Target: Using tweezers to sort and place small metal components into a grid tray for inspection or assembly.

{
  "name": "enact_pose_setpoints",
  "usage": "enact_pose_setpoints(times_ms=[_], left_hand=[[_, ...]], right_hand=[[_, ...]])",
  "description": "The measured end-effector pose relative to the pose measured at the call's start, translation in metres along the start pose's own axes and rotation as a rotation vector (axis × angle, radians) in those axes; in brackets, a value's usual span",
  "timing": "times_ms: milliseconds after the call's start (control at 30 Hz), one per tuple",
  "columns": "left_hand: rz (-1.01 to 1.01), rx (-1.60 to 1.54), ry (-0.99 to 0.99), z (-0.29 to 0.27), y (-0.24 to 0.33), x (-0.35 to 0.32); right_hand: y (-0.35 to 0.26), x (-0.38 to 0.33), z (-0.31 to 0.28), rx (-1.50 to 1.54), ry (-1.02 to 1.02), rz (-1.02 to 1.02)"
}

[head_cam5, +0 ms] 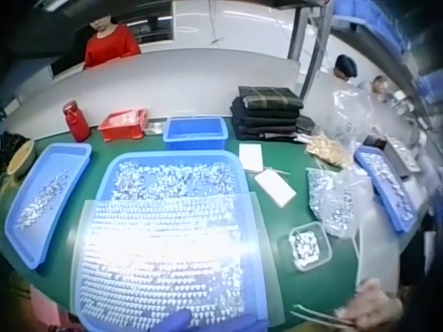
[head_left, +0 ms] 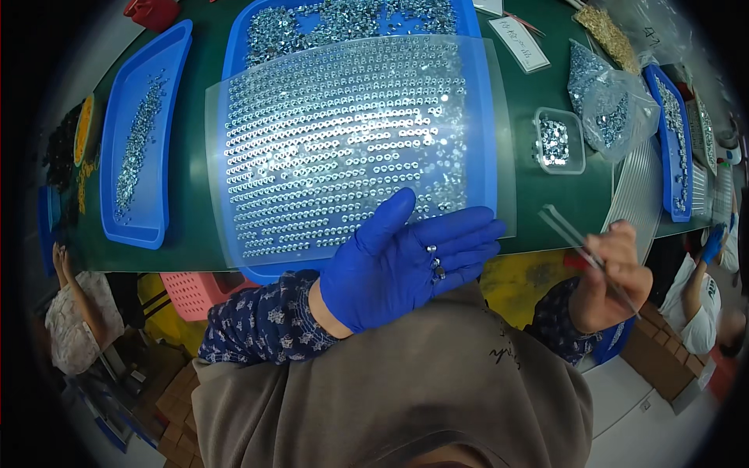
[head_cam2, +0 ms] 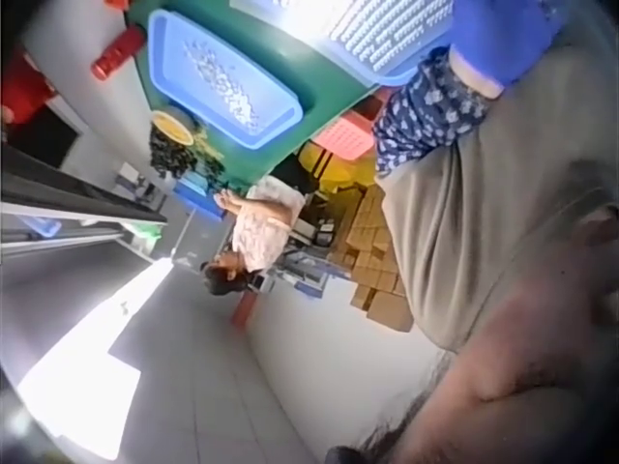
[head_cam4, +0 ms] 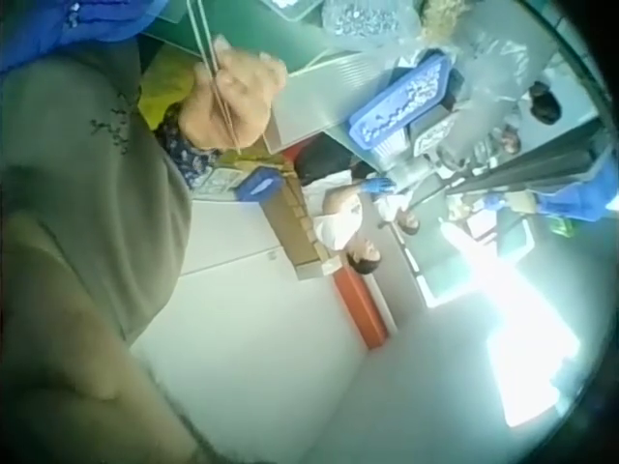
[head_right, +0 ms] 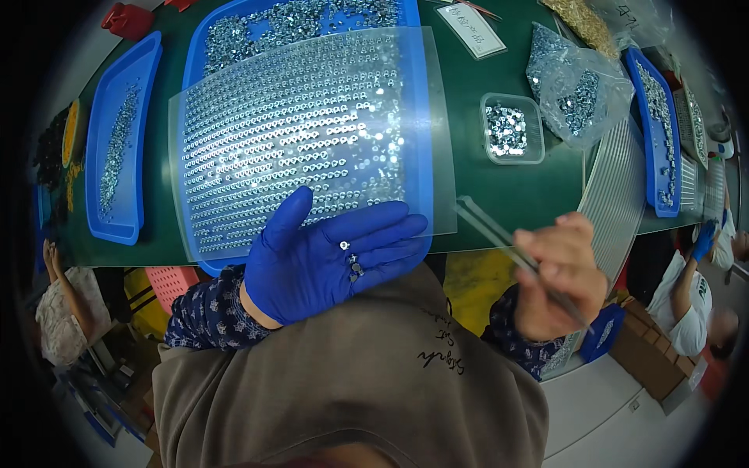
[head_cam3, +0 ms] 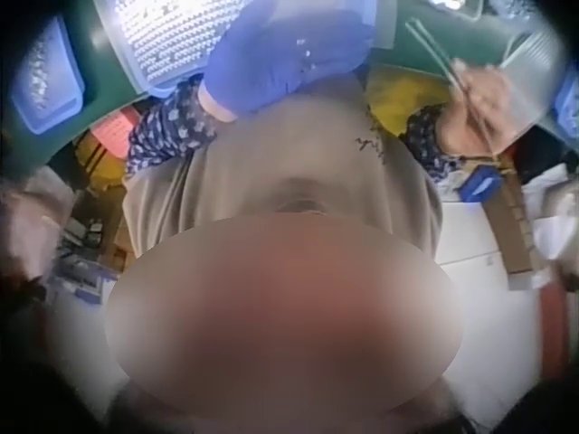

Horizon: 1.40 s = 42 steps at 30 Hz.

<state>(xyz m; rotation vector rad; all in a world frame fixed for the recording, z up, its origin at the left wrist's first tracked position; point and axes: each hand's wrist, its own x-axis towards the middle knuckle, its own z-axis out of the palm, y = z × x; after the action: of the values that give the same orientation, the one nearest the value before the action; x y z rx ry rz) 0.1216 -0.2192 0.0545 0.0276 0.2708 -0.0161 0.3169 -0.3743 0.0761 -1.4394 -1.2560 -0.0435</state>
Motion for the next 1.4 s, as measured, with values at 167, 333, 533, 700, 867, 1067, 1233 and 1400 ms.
enact_pose_setpoints(times_ms=[167,333,533,700,867,1067,1233,1400], left_hand=[[0.028,0.14,0.08,0.008,-0.002,0.001],[0.019,0.065,0.027,-0.002,-0.005,-0.003],[0.027,0.173,0.073,0.0,-0.006,-0.002],[-0.01,0.061,0.109,0.009,0.001,-0.003],[-0.01,-0.069,-0.031,0.001,0.002,-0.002],[-0.011,-0.009,-0.088,0.002,0.007,-0.004],[-0.03,-0.154,-0.111,0.004,0.01,-0.007],[-0.01,-0.152,-0.129,0.005,0.011,-0.007]], right_hand=[[-0.016,0.006,0.019,0.137,-0.473,-0.131],[-0.015,0.009,0.029,0.141,-0.528,-0.148],[-0.014,0.006,0.033,0.12,-0.546,-0.132],[-0.01,0.006,0.024,0.172,-0.464,-0.074],[0.025,0.007,0.006,-0.124,0.086,-0.004],[0.058,0.009,-0.004,-0.555,0.072,0.208],[0.05,0.007,-0.004,-0.398,0.143,0.187],[0.033,0.008,-0.006,-0.169,0.097,0.094]])
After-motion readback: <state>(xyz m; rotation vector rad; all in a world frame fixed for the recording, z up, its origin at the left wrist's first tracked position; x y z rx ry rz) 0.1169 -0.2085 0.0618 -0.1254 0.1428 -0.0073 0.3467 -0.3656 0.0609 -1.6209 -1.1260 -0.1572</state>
